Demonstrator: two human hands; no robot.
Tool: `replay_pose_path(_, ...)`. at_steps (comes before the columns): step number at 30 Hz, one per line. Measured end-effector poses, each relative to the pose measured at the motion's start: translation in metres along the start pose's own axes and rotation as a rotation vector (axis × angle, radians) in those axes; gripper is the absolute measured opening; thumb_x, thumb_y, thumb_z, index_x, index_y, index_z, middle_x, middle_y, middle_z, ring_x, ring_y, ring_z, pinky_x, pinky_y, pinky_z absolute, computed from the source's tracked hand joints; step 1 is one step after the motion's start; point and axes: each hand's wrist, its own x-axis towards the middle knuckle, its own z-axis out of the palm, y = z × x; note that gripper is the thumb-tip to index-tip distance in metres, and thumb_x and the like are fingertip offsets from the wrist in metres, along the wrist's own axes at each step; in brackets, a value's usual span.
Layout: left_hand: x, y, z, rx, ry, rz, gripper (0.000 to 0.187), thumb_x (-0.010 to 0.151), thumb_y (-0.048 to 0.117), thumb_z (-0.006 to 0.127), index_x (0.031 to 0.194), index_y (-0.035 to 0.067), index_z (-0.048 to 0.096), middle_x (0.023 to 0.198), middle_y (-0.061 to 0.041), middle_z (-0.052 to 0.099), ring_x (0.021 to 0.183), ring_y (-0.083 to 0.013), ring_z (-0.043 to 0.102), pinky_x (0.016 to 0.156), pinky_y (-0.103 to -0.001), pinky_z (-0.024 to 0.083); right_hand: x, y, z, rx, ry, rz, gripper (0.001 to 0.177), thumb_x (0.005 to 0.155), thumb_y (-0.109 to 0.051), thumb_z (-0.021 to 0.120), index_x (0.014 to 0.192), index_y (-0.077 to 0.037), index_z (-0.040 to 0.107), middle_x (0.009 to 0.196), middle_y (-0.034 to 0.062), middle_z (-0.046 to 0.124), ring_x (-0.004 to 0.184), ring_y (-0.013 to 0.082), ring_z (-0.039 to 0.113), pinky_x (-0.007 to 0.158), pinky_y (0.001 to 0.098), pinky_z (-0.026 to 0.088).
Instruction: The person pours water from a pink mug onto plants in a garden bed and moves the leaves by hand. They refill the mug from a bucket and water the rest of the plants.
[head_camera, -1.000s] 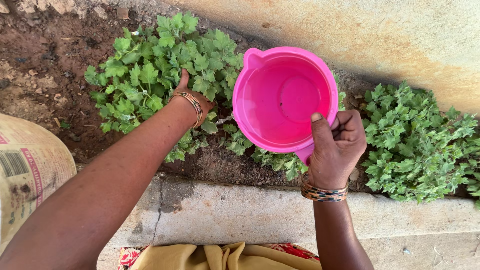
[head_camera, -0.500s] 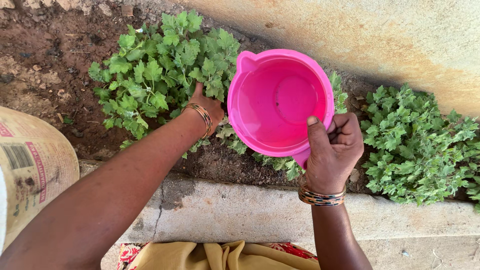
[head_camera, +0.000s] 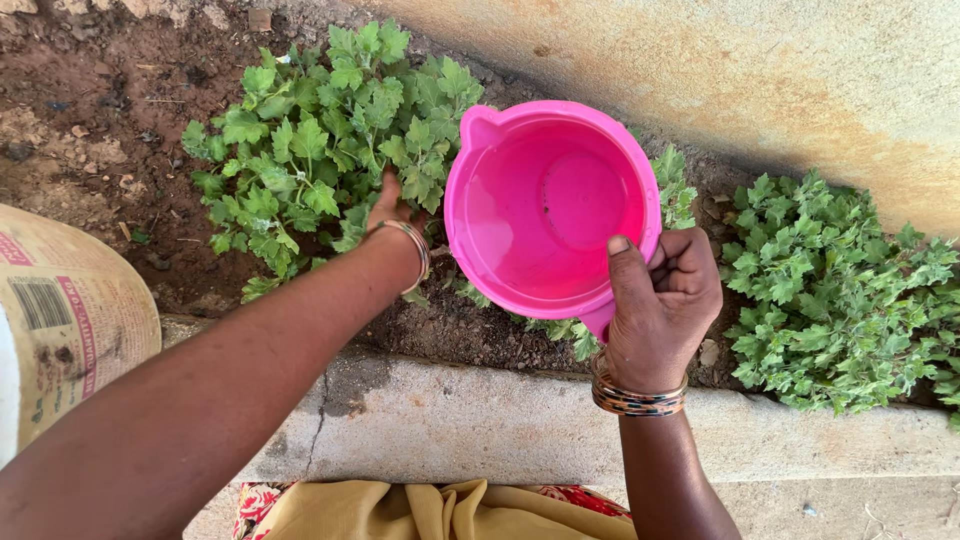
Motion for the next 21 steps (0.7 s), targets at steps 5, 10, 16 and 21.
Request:
replay_pose_path(5, -0.005, -0.01, 0.002, -0.13, -0.045, 0.015, 0.075, 0.099, 0.064, 0.041, 0.163, 0.03, 0.021, 0.17, 0.0, 0.017, 0.158, -0.0237, 0.014, 0.127, -0.054, 0.005, -0.003, -0.002, -0.002, 0.033, -0.02, -0.024, 0.029, 0.098, 0.0, 0.074, 0.086, -0.01, 0.05, 0.078, -0.0074, 0.044, 0.065, 0.0002, 0.035, 0.057, 0.0177, 0.032)
replay_pose_path(10, 0.005, -0.014, 0.016, -0.178, 0.01, 0.048, 0.081, 0.094, 0.043, 0.066, 0.162, 0.029, 0.025, 0.171, 0.003, 0.016, 0.158, -0.0219, 0.017, 0.128, -0.055, 0.009, -0.005, -0.003, -0.003, 0.005, -0.023, -0.025, 0.026, 0.097, -0.002, 0.075, 0.088, -0.009, 0.052, 0.077, -0.0072, 0.046, 0.065, 0.0001, 0.036, 0.057, 0.0173, 0.033)
replay_pose_path(16, 0.025, -0.027, 0.025, -0.359, 0.072, 0.135, 0.068, 0.09, 0.022, 0.072, 0.153, 0.025, 0.048, 0.172, 0.006, 0.018, 0.155, -0.0234, 0.026, 0.126, -0.06, 0.015, -0.005, -0.004, -0.001, -0.006, -0.029, -0.014, 0.023, 0.097, -0.002, 0.075, 0.09, -0.008, 0.053, 0.077, -0.0073, 0.048, 0.066, 0.0002, 0.038, 0.059, 0.0169, 0.034)
replay_pose_path(21, 0.013, -0.011, 0.03, -0.377, 0.103, 0.11, 0.069, 0.086, 0.032, 0.073, 0.151, 0.026, 0.051, 0.172, 0.002, 0.018, 0.156, -0.0255, 0.024, 0.123, -0.052, 0.024, -0.004, 0.0, 0.003, -0.071, -0.017, -0.036, 0.025, 0.096, -0.003, 0.076, 0.088, -0.009, 0.053, 0.077, -0.0079, 0.046, 0.066, 0.0002, 0.035, 0.058, 0.0172, 0.031)
